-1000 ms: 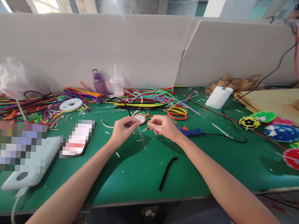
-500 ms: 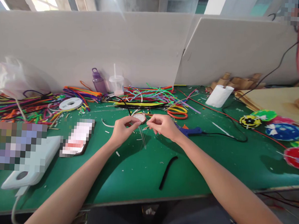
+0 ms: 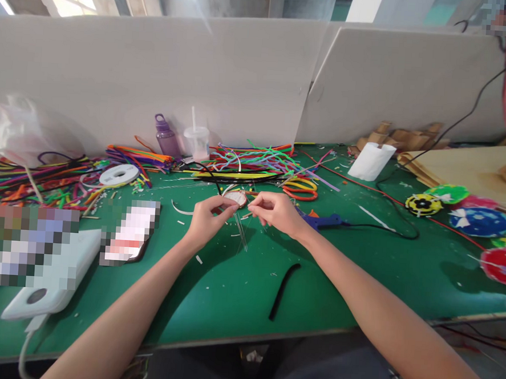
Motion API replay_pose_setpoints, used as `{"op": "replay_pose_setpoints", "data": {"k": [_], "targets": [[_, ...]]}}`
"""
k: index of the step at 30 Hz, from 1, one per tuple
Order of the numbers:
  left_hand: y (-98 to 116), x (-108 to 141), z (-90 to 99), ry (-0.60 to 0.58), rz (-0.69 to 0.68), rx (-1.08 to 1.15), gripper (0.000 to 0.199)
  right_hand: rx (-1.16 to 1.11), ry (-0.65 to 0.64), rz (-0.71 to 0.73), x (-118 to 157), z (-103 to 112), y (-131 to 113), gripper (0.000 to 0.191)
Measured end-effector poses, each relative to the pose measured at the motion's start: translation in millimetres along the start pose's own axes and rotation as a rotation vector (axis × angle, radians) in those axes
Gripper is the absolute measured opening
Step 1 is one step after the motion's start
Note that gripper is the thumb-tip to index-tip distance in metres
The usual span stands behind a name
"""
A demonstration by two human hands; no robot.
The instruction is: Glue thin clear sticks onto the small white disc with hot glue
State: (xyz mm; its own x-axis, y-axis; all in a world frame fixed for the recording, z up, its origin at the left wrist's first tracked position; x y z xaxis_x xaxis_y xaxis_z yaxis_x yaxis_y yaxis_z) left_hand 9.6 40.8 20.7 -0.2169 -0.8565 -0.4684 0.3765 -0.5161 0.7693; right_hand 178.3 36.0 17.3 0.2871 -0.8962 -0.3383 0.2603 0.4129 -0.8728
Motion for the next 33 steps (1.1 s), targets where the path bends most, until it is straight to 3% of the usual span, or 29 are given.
{"op": "replay_pose_setpoints", "data": {"k": [33], "targets": [[-0.6, 1.6, -1.3, 0.000, 0.051, 0.041, 0.019, 0.035, 0.041, 0.038, -2.3, 2.5, 1.0, 0.024]]}}
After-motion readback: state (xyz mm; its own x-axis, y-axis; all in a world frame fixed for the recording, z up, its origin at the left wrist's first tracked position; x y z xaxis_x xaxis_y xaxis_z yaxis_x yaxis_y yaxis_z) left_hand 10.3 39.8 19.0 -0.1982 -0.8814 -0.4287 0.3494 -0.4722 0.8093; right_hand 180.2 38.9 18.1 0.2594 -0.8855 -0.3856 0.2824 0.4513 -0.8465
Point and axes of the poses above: each hand's wrist, its own x-axis away from the middle knuckle, its own z-axis out of the back of the hand, y = z × x, the point moved 5 cm from there along -x, towards the middle knuckle, and after that the axes turned 2 degrees about x, right-handed, at the moved point
